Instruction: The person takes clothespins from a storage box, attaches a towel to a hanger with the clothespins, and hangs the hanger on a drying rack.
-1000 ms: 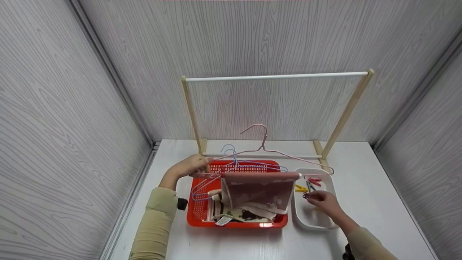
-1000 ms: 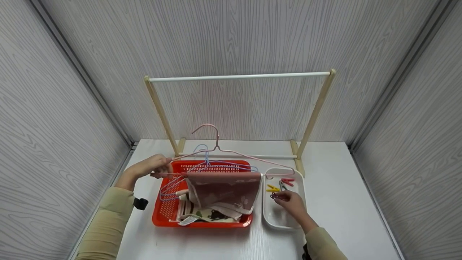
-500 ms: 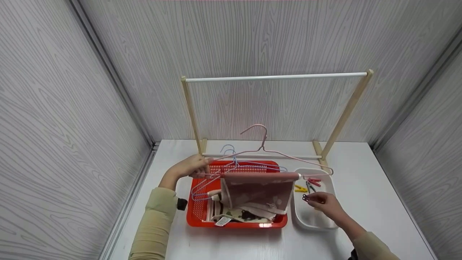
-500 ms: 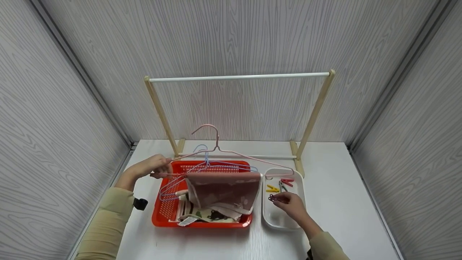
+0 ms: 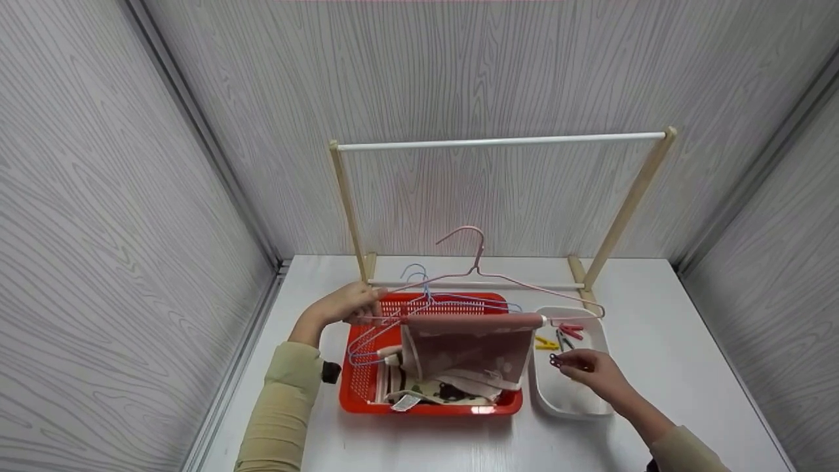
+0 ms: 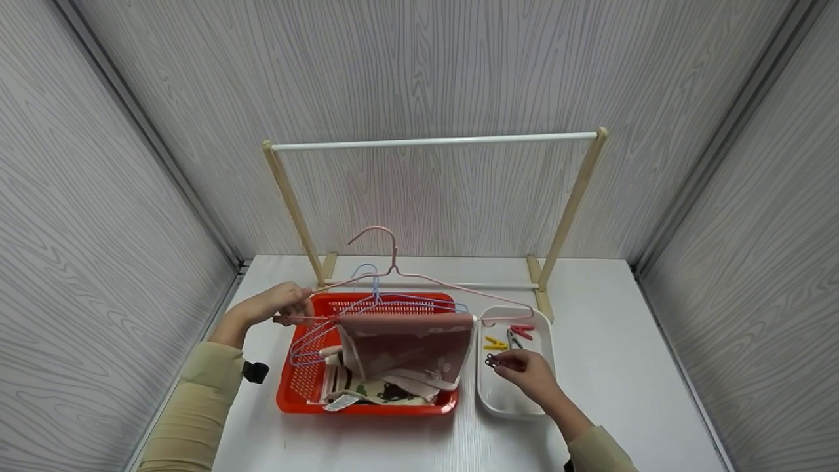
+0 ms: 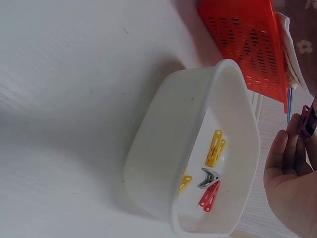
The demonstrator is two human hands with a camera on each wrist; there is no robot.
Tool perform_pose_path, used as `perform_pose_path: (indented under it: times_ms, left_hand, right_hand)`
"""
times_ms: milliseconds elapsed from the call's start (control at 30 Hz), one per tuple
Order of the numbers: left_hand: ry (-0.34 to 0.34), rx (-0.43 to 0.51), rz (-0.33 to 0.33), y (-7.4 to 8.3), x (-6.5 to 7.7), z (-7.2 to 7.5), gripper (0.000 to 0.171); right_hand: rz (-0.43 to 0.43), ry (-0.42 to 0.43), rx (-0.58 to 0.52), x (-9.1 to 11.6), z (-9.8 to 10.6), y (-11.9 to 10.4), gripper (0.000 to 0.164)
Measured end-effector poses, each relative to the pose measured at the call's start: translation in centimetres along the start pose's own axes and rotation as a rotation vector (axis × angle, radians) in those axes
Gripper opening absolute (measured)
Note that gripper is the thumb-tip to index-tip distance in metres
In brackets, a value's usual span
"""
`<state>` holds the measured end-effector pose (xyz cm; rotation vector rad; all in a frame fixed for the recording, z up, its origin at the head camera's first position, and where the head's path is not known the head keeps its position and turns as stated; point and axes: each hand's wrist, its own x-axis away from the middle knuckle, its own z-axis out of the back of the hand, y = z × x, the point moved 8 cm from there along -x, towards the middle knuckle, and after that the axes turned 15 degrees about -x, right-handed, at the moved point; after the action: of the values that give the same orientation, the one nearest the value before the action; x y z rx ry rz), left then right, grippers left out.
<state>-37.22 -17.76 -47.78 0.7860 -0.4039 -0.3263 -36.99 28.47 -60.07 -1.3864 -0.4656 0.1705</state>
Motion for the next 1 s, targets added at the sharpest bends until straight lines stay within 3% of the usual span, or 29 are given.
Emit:
perform_pose_path:
  times_ms: [467,800,1000]
  left_hand:
    - [0.006,0.025,-0.011,0.1,0.0,-0.2,0.075]
    - [0.005,0.029,-0.017,0.0,0.1,-0.2,0.088]
    - [0.007,0.03,-0.025,0.1,0.1,-0.1,0.08]
  right_hand:
    - [0.042,-0.027,-0.041,1.0,-0.7,-2.5,0.041]
    - [0.027,-0.04,-0.084,1.8,-0.5,-3.7,0.045]
    - [0.022,-0.033,-0.11,2.1,-0.4,-4.5,0.048]
